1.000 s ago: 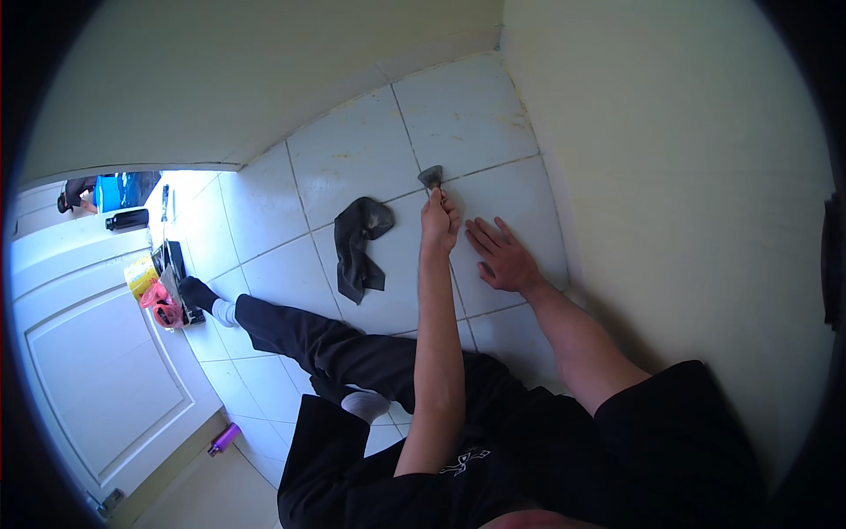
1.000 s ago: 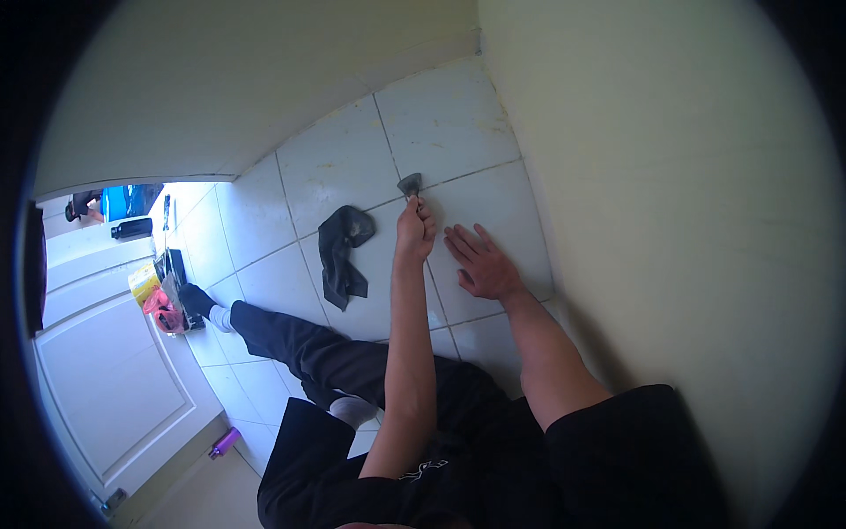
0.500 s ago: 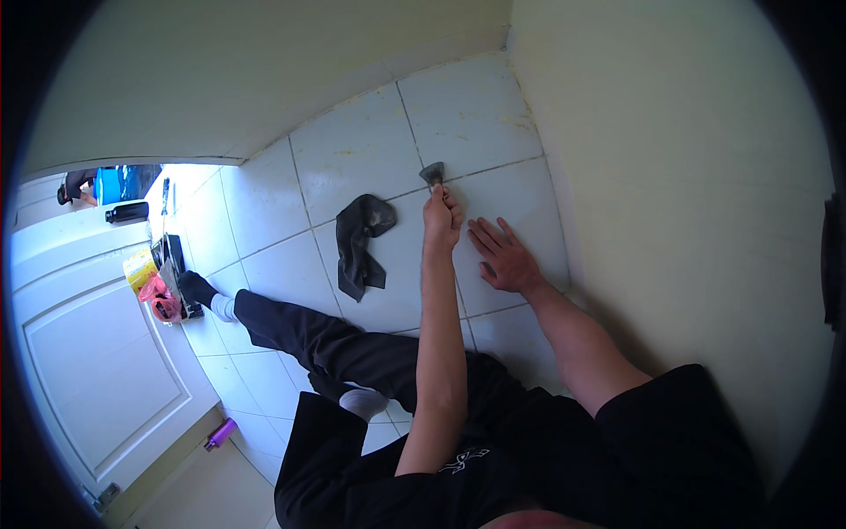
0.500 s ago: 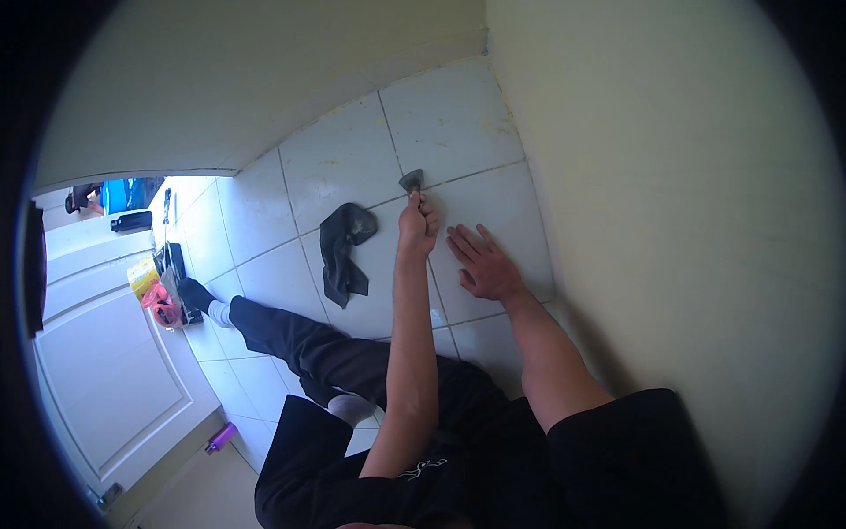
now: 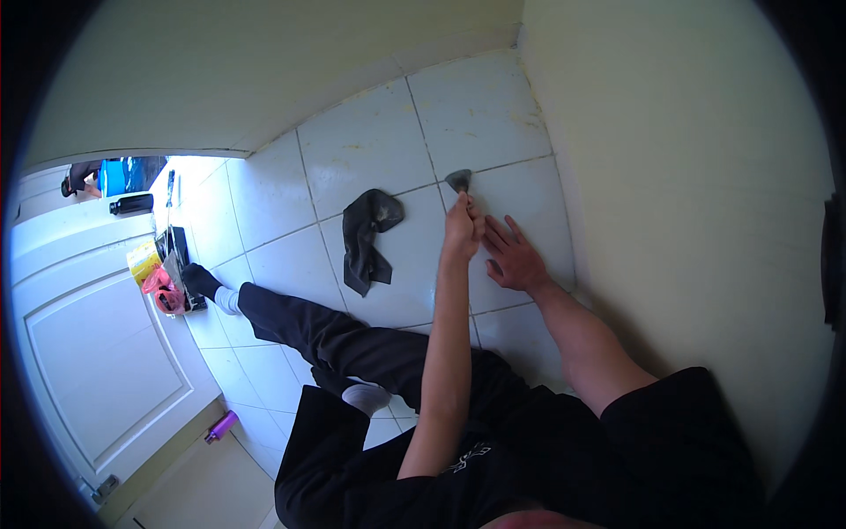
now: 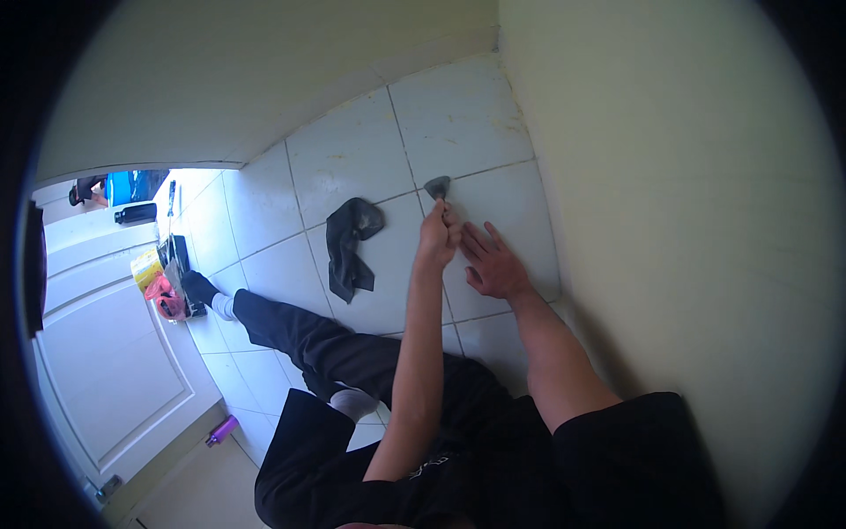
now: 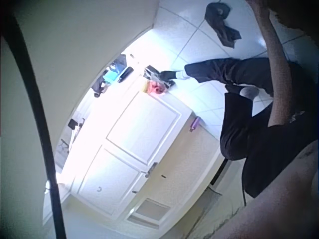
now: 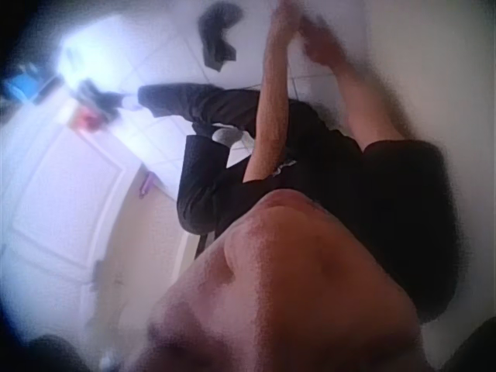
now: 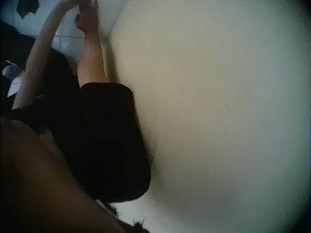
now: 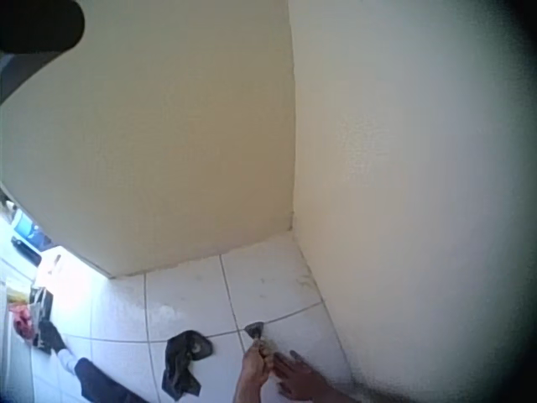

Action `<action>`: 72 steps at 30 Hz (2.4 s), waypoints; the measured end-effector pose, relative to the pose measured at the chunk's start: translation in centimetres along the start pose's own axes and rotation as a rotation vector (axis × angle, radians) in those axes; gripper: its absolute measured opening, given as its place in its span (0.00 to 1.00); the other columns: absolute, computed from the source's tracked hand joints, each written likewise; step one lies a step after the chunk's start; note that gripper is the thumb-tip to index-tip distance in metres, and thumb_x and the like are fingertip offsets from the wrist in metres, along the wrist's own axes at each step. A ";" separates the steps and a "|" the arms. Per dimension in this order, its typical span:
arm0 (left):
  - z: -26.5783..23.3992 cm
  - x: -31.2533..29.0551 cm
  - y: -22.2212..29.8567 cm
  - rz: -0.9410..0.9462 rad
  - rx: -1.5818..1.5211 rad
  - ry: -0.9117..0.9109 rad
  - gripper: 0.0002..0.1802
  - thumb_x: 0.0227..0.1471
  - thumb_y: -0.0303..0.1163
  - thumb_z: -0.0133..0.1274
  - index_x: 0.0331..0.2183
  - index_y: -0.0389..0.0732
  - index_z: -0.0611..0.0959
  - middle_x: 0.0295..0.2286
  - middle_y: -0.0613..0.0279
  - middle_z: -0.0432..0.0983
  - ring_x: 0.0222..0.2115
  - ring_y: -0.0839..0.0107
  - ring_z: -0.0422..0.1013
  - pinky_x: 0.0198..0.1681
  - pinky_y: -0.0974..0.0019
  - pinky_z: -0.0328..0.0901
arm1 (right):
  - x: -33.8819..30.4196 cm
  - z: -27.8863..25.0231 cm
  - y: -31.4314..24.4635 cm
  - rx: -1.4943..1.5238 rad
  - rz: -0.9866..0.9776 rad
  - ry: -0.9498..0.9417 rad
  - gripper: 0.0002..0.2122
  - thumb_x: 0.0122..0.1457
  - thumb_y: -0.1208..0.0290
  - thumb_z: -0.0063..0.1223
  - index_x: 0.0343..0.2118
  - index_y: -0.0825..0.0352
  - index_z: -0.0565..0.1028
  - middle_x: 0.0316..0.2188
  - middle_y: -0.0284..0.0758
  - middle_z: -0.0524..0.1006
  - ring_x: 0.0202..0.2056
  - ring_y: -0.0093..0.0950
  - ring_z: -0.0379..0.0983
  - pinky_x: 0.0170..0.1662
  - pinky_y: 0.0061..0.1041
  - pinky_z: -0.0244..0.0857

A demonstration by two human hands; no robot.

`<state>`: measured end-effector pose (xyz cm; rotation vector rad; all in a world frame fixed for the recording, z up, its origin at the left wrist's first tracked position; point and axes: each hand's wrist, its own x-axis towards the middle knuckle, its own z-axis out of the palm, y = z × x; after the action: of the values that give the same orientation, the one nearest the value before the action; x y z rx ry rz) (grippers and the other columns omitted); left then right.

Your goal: The person scrapes residue from tiled floor grout using a metal scraper and wipes the surface with a cloth.

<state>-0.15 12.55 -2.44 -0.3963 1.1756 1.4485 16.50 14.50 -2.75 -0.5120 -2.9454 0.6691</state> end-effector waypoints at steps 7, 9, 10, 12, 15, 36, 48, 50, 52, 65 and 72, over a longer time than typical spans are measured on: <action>-0.9 -0.6 -0.1 0.020 -0.048 -0.041 0.15 0.70 0.44 0.38 0.33 0.48 0.69 0.16 0.77 0.53 0.13 0.83 0.46 0.13 0.74 0.40 | 0.4 0.0 -0.5 0.027 -0.011 0.013 0.30 0.55 0.63 0.53 0.61 0.68 0.65 0.65 0.41 0.63 0.70 0.33 0.50 0.72 0.48 0.39; -1.6 -0.5 -0.4 0.038 0.011 -0.064 0.15 0.70 0.44 0.38 0.33 0.47 0.69 0.16 0.76 0.53 0.12 0.82 0.46 0.12 0.73 0.40 | 0.5 0.0 -0.7 0.026 -0.022 0.025 0.29 0.56 0.64 0.52 0.61 0.68 0.66 0.65 0.40 0.63 0.70 0.33 0.50 0.72 0.48 0.39; -2.0 -0.5 -0.4 0.051 0.009 -0.059 0.15 0.70 0.44 0.38 0.33 0.47 0.69 0.16 0.76 0.53 0.12 0.82 0.46 0.12 0.73 0.40 | 0.6 0.1 -0.9 0.026 -0.019 0.033 0.28 0.57 0.65 0.51 0.61 0.68 0.66 0.65 0.40 0.63 0.70 0.33 0.51 0.72 0.48 0.39; -1.9 0.0 -0.5 0.085 0.012 -0.081 0.14 0.70 0.44 0.38 0.34 0.46 0.69 0.16 0.75 0.55 0.12 0.82 0.48 0.12 0.72 0.41 | 0.6 0.6 -0.7 0.010 -0.019 0.038 0.28 0.57 0.66 0.50 0.61 0.67 0.66 0.65 0.40 0.63 0.70 0.33 0.51 0.72 0.48 0.39; -1.2 0.2 -0.6 0.016 -0.006 -0.026 0.14 0.70 0.44 0.38 0.34 0.46 0.68 0.16 0.74 0.56 0.12 0.82 0.48 0.12 0.72 0.41 | 0.3 0.9 -0.8 -0.042 -0.001 0.058 0.27 0.58 0.67 0.49 0.61 0.67 0.65 0.65 0.39 0.63 0.70 0.33 0.51 0.72 0.49 0.39; 2.2 0.7 -2.0 0.031 0.017 0.048 0.13 0.70 0.45 0.36 0.34 0.48 0.66 0.16 0.75 0.54 0.12 0.83 0.47 0.12 0.73 0.39 | -0.2 1.9 -0.5 -0.072 -0.369 -0.130 0.31 0.56 0.49 0.50 0.58 0.66 0.69 0.59 0.44 0.67 0.65 0.46 0.54 0.71 0.47 0.40; 2.5 -0.2 -2.8 -0.044 0.144 0.045 0.13 0.69 0.44 0.35 0.36 0.47 0.67 0.17 0.74 0.55 0.12 0.82 0.48 0.12 0.72 0.42 | -0.5 2.0 -0.1 0.039 -0.272 -0.114 0.27 0.54 0.54 0.54 0.56 0.62 0.71 0.60 0.41 0.67 0.66 0.41 0.56 0.72 0.47 0.39; 2.8 0.0 -2.4 -0.055 0.149 0.026 0.13 0.69 0.44 0.35 0.36 0.46 0.66 0.17 0.73 0.55 0.12 0.81 0.48 0.12 0.72 0.42 | -1.1 2.1 0.1 0.049 -0.258 -0.122 0.27 0.54 0.54 0.54 0.56 0.62 0.71 0.60 0.41 0.67 0.66 0.41 0.55 0.73 0.47 0.37; 1.7 0.8 -0.8 -0.040 0.149 0.037 0.14 0.69 0.44 0.35 0.36 0.46 0.66 0.17 0.73 0.56 0.12 0.81 0.49 0.12 0.72 0.42 | -0.1 1.0 -1.1 0.020 -0.320 -0.085 0.27 0.54 0.54 0.54 0.56 0.62 0.72 0.60 0.42 0.67 0.66 0.41 0.55 0.72 0.47 0.38; 1.5 1.4 0.9 -0.048 0.164 0.008 0.15 0.70 0.45 0.33 0.39 0.43 0.65 0.16 0.72 0.55 0.12 0.79 0.48 0.12 0.70 0.42 | 0.3 1.0 -1.5 -0.024 -0.322 -0.135 0.28 0.54 0.54 0.55 0.58 0.59 0.71 0.62 0.42 0.64 0.68 0.43 0.49 0.71 0.47 0.40; 2.2 1.6 -0.2 -0.005 0.218 0.064 0.15 0.68 0.42 0.33 0.35 0.43 0.68 0.16 0.70 0.57 0.10 0.78 0.51 0.11 0.70 0.44 | -0.3 0.6 -0.8 -0.019 -0.266 -0.176 0.29 0.54 0.55 0.55 0.59 0.59 0.69 0.63 0.43 0.61 0.68 0.43 0.50 0.72 0.48 0.38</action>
<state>0.40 15.18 -2.83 -0.2960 1.3678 1.2959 16.43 13.48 -2.95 -0.0604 -3.1028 0.6861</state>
